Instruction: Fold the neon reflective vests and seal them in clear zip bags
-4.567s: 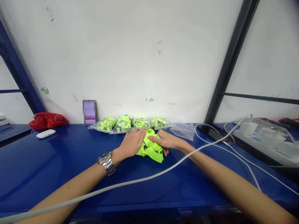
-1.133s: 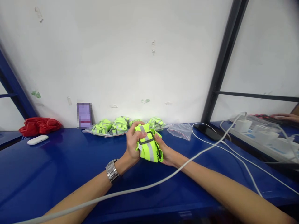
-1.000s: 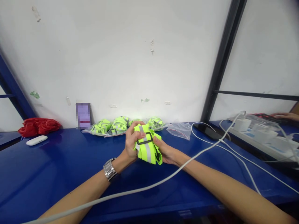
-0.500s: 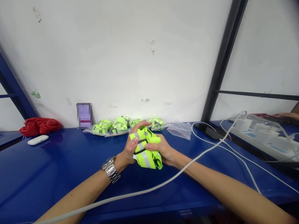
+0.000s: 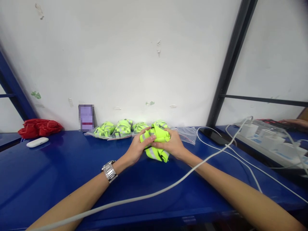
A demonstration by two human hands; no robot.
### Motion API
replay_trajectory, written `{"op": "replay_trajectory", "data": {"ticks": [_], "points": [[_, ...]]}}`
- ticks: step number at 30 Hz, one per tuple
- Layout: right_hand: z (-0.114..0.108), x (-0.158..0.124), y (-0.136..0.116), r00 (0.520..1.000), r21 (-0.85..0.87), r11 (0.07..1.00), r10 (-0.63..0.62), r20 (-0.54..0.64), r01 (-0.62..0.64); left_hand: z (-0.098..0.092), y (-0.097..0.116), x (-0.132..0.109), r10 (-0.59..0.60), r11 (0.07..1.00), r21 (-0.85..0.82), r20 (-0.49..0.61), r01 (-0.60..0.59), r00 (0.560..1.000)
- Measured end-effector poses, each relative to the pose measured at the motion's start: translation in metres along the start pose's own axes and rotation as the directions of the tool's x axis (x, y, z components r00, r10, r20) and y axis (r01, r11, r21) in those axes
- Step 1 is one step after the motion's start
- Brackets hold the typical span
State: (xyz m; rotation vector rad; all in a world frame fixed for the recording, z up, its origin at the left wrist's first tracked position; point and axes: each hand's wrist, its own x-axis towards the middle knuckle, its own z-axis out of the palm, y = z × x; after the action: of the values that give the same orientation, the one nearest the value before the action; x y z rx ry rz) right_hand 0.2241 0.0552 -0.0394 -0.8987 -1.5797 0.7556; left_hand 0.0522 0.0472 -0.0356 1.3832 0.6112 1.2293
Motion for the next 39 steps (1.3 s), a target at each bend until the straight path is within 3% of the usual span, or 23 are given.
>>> {"op": "replay_trajectory", "data": {"ticks": [3, 8, 12, 15, 17, 19, 22, 25, 27, 30, 34, 39], "points": [[0.001, -0.003, 0.003, 0.998, -0.146, 0.989, -0.018, 0.053, 0.026, 0.014, -0.001, -0.007, -0.076, 0.981, -0.177, 0.061, 0.085, 0.995], [0.002, -0.008, -0.001, 0.995, -0.269, 0.96, -0.051, 0.082, 0.071, 0.018, 0.005, -0.015, -0.125, 0.971, -0.188, 0.123, 0.147, 0.984], [0.002, -0.01, -0.009, 0.993, -0.329, 0.942, -0.031, 0.114, 0.067, 0.018, 0.009, -0.013, -0.067, 0.986, -0.146, 0.076, 0.077, 0.995], [0.0, -0.008, -0.013, 0.983, -0.332, 0.934, -0.084, 0.16, 0.134, 0.017, 0.01, -0.009, -0.014, 0.994, -0.109, 0.026, 0.017, 1.0], [-0.002, -0.005, -0.013, 0.98, -0.387, 0.902, -0.153, 0.124, 0.19, 0.014, 0.009, -0.005, 0.047, 0.996, -0.069, -0.02, -0.048, 0.999], [-0.002, -0.002, -0.011, 0.984, -0.417, 0.893, -0.176, 0.021, 0.169, 0.01, 0.008, 0.0, 0.134, 0.991, 0.0, -0.083, -0.134, 0.988], [0.003, -0.003, -0.008, 0.998, -0.214, 0.976, 0.028, -0.053, -0.039, 0.003, 0.008, 0.006, 0.279, 0.958, 0.132, -0.216, -0.255, 0.936], [0.017, -0.007, -0.008, 0.962, 0.198, 0.946, 0.23, 0.146, -0.256, 0.003, 0.008, 0.009, 0.38, 0.919, 0.218, -0.285, -0.327, 0.88], [0.025, -0.011, -0.01, 0.949, 0.437, 0.85, 0.206, 0.238, -0.294, 0.007, 0.006, 0.007, 0.389, 0.915, 0.22, -0.256, -0.338, 0.885], [0.031, -0.016, -0.014, 0.958, 0.633, 0.722, 0.167, 0.233, -0.28, 0.014, 0.0, 0.004, 0.328, 0.945, 0.105, -0.235, -0.311, 0.915], [0.034, -0.019, -0.016, 0.968, 0.681, 0.688, 0.177, 0.18, -0.253, 0.018, -0.001, 0.001, 0.268, 0.954, -0.06, -0.26, -0.292, 0.928], [0.037, -0.017, -0.01, 0.982, 0.742, 0.646, 0.074, 0.173, -0.18, 0.019, 0.012, 0.0, 0.317, 0.946, 0.001, -0.227, -0.325, 0.921]]}}
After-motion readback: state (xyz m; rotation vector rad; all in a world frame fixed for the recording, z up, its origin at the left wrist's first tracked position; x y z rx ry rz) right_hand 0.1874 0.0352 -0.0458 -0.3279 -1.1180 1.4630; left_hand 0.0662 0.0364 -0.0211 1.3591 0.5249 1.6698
